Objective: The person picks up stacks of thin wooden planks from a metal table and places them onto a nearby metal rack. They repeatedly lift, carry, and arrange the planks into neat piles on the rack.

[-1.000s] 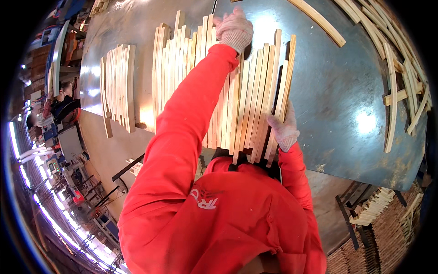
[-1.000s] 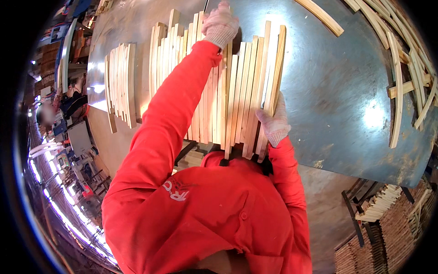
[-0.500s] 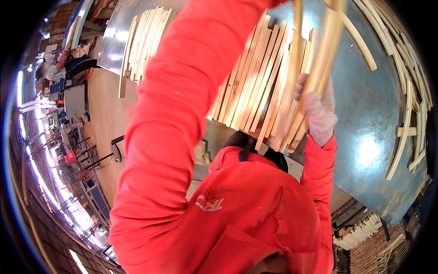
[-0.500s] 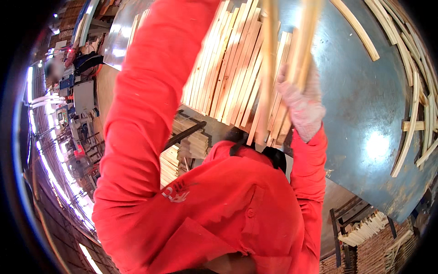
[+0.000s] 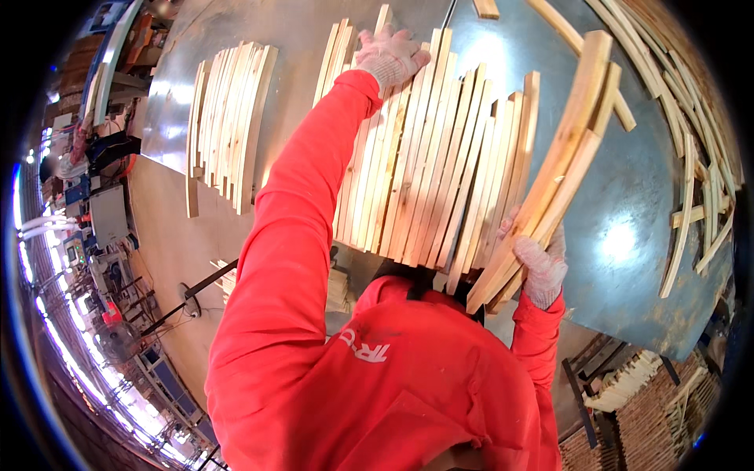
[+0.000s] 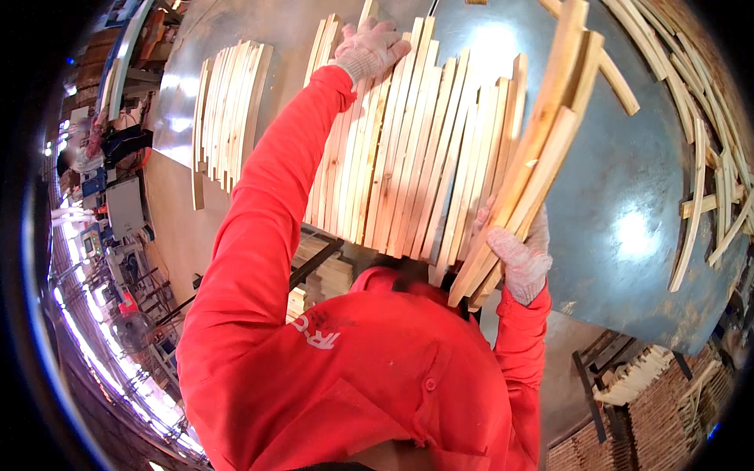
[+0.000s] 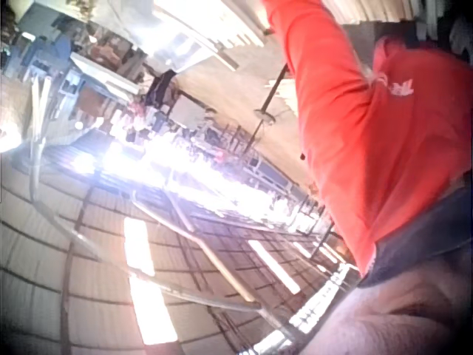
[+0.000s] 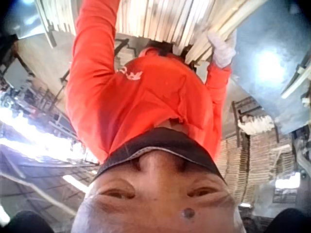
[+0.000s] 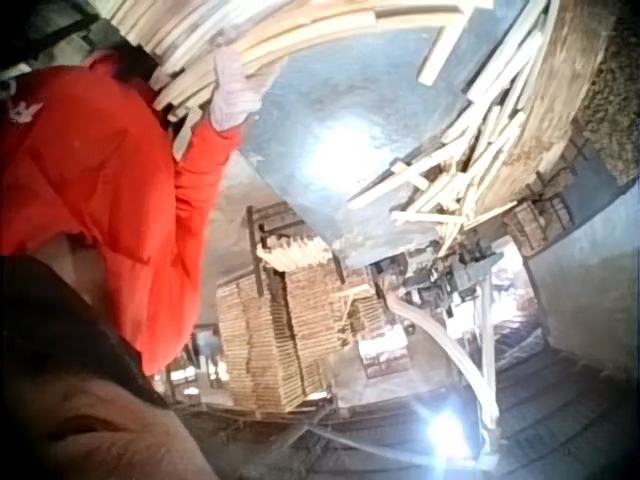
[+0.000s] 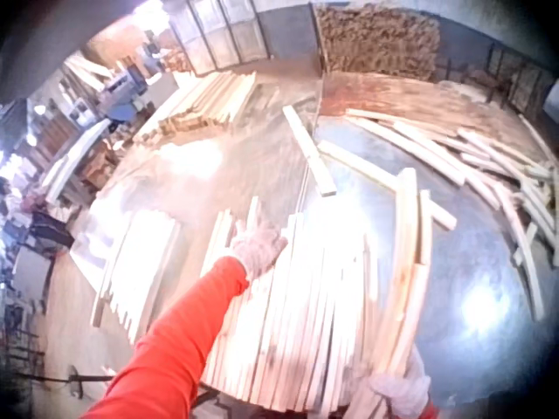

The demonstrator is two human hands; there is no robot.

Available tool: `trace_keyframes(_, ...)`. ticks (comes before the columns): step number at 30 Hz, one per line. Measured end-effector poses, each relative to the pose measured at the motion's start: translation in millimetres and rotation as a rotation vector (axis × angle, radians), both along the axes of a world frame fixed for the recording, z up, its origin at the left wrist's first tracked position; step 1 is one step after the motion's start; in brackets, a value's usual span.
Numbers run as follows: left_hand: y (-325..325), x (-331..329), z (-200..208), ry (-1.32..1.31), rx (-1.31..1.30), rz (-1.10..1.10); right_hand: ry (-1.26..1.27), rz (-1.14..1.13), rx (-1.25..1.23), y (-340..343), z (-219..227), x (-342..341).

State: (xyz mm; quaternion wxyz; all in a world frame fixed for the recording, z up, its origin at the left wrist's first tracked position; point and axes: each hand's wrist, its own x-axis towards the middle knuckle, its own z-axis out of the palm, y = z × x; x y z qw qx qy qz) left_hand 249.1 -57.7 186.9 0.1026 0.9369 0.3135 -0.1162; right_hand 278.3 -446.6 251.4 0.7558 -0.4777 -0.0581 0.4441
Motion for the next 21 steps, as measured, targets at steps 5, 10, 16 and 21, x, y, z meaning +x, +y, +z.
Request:
trace_keyframes(5, -24, -23, 14, -0.126, 0.254, -0.168, 0.061, -0.090, -0.002, 13, -11, -27)
trace_keyframes(10, -62, -45, 38, -0.514, -0.690, 0.356, -0.092, -0.056, -0.069, 43, -4, -38)
trace_keyframes(16, -28, 4, 101, -0.958, 0.073, 0.101, -0.509, 0.211, -0.122, 120, -38, -44)
trace_keyframes(21, -62, 6, 122, -0.735, -0.102, 0.248, -0.191, 0.206, -0.184, 141, 7, -72)
